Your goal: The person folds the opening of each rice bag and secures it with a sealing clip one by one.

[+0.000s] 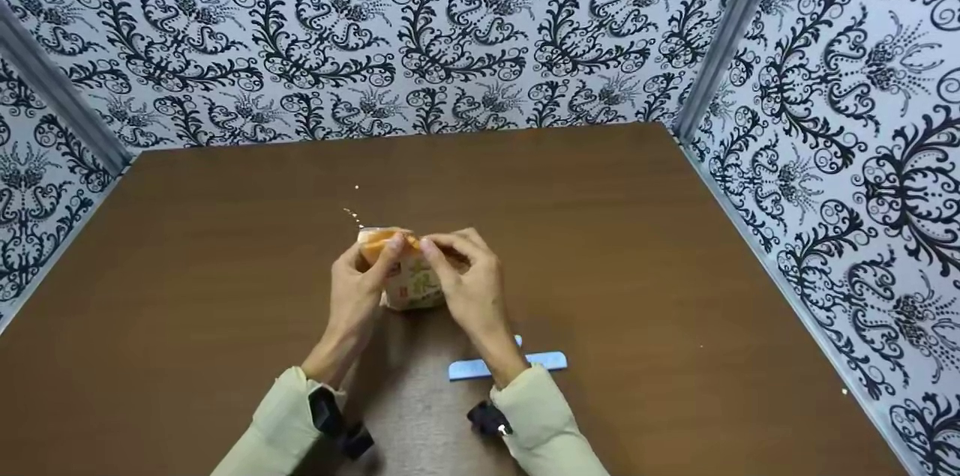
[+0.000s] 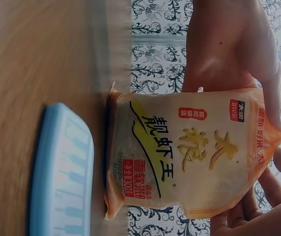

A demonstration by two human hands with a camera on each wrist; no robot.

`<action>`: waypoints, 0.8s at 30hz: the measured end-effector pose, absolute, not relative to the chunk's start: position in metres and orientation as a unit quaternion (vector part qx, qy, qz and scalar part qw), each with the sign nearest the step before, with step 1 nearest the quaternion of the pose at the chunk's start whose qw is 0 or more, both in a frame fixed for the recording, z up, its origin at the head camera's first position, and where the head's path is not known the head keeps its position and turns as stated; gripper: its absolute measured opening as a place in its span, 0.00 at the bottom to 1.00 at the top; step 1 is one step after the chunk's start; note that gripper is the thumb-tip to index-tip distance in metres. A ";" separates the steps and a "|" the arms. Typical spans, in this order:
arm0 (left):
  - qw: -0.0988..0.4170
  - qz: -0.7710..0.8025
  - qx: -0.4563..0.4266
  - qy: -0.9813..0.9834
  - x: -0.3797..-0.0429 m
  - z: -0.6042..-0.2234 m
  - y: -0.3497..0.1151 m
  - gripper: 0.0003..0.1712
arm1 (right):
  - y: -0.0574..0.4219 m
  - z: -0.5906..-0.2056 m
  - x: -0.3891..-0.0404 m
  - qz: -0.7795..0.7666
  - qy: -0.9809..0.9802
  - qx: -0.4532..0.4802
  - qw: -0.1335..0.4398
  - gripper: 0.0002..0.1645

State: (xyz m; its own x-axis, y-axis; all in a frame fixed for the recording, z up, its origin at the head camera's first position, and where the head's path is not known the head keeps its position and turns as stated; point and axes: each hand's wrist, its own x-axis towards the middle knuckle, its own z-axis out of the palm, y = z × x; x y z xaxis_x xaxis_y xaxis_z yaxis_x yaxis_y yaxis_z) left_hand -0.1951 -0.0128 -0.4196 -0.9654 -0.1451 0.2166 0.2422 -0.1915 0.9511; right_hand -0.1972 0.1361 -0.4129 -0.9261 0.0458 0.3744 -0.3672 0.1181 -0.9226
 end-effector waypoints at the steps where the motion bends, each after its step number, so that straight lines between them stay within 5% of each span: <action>1: 0.125 -0.771 -0.043 -0.623 -0.195 -0.420 -0.013 0.12 | 0.136 -0.413 -0.197 0.657 -0.729 0.113 0.158 0.07; 24: 0.136 -0.772 -0.080 -0.615 -0.198 -0.423 -0.012 0.11 | 0.132 -0.418 -0.199 0.623 -0.746 0.126 0.198 0.04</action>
State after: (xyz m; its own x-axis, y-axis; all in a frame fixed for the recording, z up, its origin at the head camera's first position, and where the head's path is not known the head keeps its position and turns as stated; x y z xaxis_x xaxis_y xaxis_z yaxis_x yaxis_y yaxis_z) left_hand -0.1979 -0.0117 -0.4229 -0.9499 -0.1123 0.2915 0.3092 -0.2055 0.9285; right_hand -0.1989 0.1320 -0.4175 -0.8898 0.0586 0.4525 -0.4347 0.1930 -0.8797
